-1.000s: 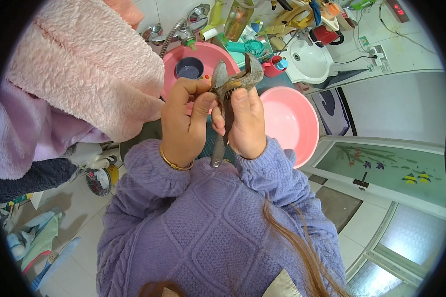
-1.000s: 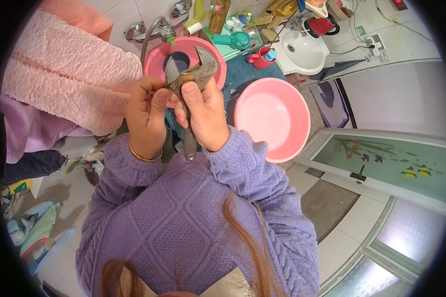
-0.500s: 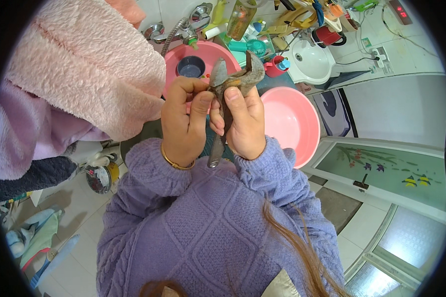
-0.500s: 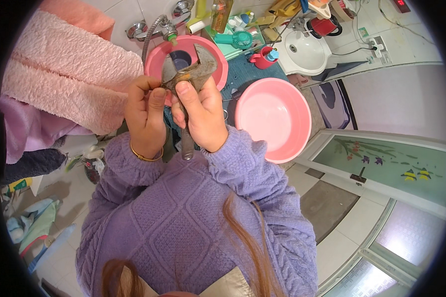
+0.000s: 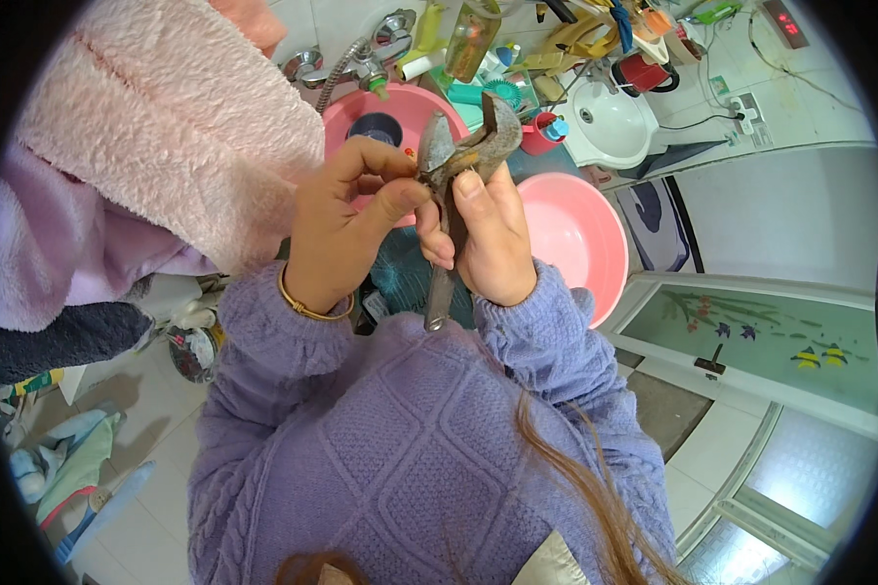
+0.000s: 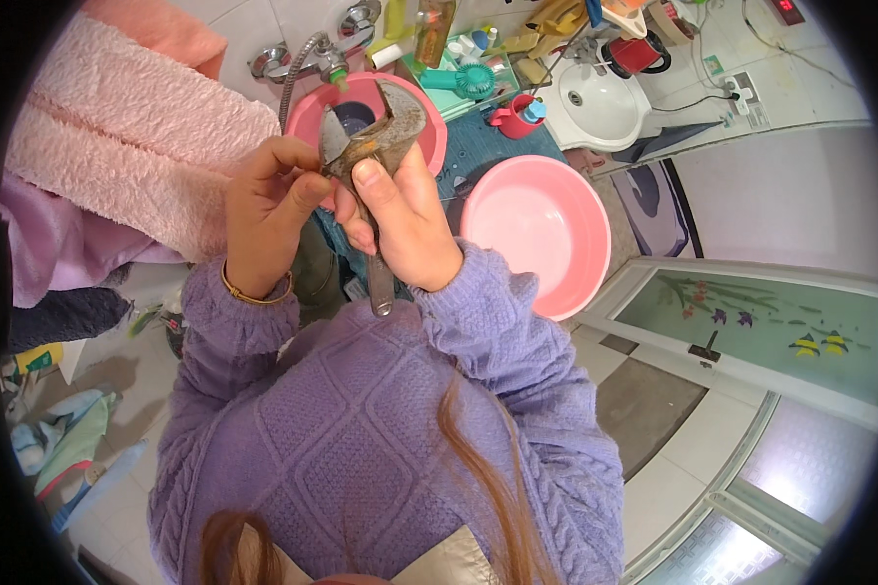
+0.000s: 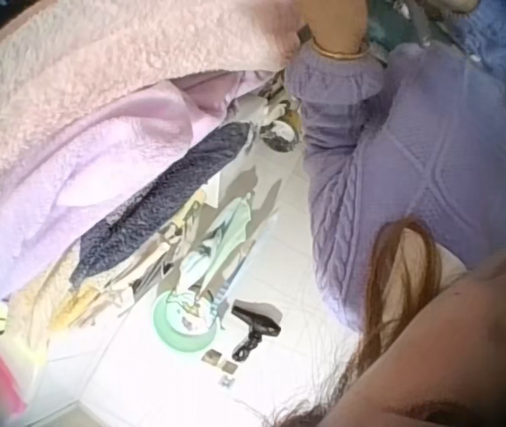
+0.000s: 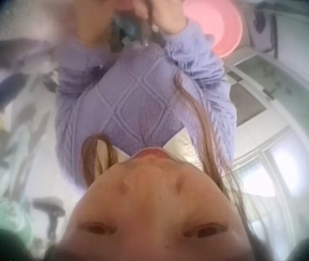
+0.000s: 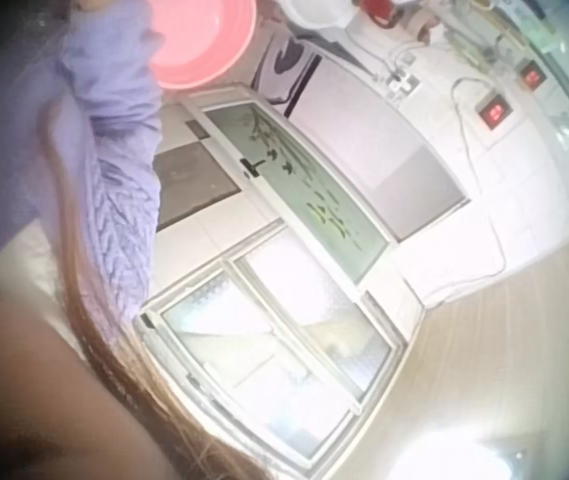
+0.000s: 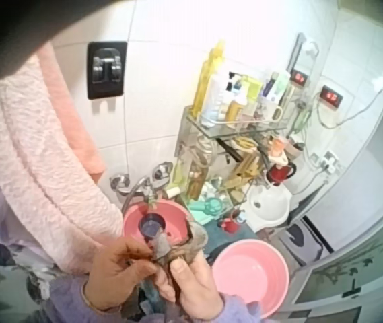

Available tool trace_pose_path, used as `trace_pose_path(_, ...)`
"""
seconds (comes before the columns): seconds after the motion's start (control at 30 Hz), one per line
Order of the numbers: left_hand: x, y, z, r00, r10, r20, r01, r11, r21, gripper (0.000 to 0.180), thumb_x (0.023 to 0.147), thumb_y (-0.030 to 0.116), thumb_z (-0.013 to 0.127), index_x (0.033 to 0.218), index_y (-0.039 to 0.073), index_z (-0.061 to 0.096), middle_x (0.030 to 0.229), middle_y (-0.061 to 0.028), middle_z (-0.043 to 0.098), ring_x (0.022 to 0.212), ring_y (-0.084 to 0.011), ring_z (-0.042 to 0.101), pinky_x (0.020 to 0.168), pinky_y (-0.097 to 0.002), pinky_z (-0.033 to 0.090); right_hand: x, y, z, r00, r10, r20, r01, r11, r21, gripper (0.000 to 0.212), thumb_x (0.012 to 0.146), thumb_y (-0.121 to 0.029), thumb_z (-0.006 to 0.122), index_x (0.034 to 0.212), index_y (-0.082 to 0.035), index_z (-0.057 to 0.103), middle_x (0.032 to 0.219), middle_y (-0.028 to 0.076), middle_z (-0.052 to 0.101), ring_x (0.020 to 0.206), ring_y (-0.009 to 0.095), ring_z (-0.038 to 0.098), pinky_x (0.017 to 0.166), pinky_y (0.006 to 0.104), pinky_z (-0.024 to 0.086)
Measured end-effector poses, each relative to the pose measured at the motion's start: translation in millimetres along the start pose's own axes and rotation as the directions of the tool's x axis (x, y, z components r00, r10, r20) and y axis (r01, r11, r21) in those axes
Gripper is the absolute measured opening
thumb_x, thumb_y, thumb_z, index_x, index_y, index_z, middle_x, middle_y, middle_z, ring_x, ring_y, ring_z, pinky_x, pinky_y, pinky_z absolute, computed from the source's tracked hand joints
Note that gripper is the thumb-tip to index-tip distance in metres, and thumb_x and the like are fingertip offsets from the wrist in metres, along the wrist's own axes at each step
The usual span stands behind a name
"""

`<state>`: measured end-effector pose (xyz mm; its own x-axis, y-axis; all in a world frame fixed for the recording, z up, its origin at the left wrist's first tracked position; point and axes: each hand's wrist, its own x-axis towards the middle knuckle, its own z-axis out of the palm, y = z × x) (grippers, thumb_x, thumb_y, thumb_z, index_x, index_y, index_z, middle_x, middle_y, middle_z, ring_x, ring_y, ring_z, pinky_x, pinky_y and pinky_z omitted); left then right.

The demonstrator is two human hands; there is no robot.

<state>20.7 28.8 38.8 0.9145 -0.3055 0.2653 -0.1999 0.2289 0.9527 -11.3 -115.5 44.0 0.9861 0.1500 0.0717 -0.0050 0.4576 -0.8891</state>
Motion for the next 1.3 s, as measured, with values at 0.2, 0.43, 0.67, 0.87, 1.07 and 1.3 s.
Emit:
trace_pose_path(0.2, 11.0, -12.8, 0.0, 0.958, 0.287, 0.029, -0.288, 0.946, 0.151, 0.034, 0.087, 0.023, 0.058, 0.11, -0.002, 0.05, 0.086, -0.0055, 0.054, 0.065, -0.0116, 0.055, 0.067, -0.0277, 0.046, 4.9, -5.6, 0.1, 0.998, 0.025, 0.052, -0.022, 0.998, -0.065, 0.048, 0.093, -0.047, 0.035, 0.115, -0.004, 0.036, 0.066, 0.011, 0.05, 0.04, 0.011, 0.039, 0.037, 0.0222, 0.033)
trace_pose_path(0.43, -4.9, 0.7, 5.4, 0.968, 0.237, 0.084, -0.248, 0.954, 0.171, 0.033, 0.091, 0.023, 0.049, 0.111, -0.003, 0.05, 0.088, -0.0096, 0.054, 0.069, -0.0157, 0.055, 0.067, -0.0301, 0.044, 3.9, -7.1, 5.5, 0.997, 0.071, -0.004, -0.071, 0.996, -0.051, 0.038, 0.094, -0.036, 0.039, 0.115, -0.004, 0.041, 0.063, 0.005, 0.052, 0.04, 0.007, 0.044, 0.036, 0.0193, 0.034)
trace_pose_path(0.67, -3.9, 4.9, -1.3, 0.862, 0.456, 0.222, -0.504, 0.819, 0.275, 0.03, 0.087, 0.02, 0.051, 0.108, -0.001, 0.054, 0.093, -0.012, 0.056, 0.083, -0.0264, 0.054, 0.076, -0.0345, 0.041, -5.9, 14.6, -9.1, 0.955, -0.245, 0.168, 0.252, 0.967, -0.025, 0.04, 0.089, -0.03, 0.055, 0.113, 0.0, 0.044, 0.076, 0.005, 0.058, 0.053, 0.007, 0.048, 0.047, 0.0193, 0.037)
trace_pose_path(0.87, -7.6, 7.9, 5.2, 0.979, 0.187, 0.076, -0.197, 0.968, 0.155, 0.024, 0.089, 0.009, 0.05, 0.109, -0.003, 0.052, 0.09, -0.0108, 0.053, 0.069, -0.0191, 0.057, 0.067, -0.0299, 0.043, -2.4, 13.2, -9.0, 0.971, -0.219, 0.091, 0.228, 0.968, -0.101, 0.036, 0.091, -0.031, 0.049, 0.109, 0.0, 0.041, 0.082, 0.01, 0.054, 0.056, 0.011, 0.048, 0.05, 0.0237, 0.04)
trace_pose_path(1.07, -2.3, -10.3, 7.4, 0.977, 0.192, 0.087, -0.189, 0.981, -0.042, 0.025, 0.09, 0.001, 0.045, 0.114, -0.004, 0.046, 0.092, -0.0102, 0.048, 0.059, -0.0135, 0.056, 0.056, -0.0238, 0.043, 3.4, 25.8, -15.4, 0.982, -0.183, 0.04, 0.184, 0.983, -0.008, 0.024, 0.093, -0.017, 0.042, 0.111, -0.001, 0.039, 0.082, 0.005, 0.051, 0.059, 0.008, 0.047, 0.053, 0.0212, 0.039)
trace_pose_path(1.3, 2.9, -6.7, 6.9, 0.996, 0.073, 0.054, -0.068, 0.994, -0.089, 0.027, 0.087, 0.004, 0.051, 0.113, -0.004, 0.047, 0.092, -0.0076, 0.046, 0.06, -0.012, 0.055, 0.055, -0.0226, 0.043, 9.2, 28.7, -11.7, 0.989, -0.135, -0.066, 0.131, 0.989, -0.07, 0.032, 0.086, -0.016, 0.042, 0.113, 0.0, 0.038, 0.089, 0.011, 0.053, 0.058, 0.013, 0.049, 0.049, 0.0243, 0.041)
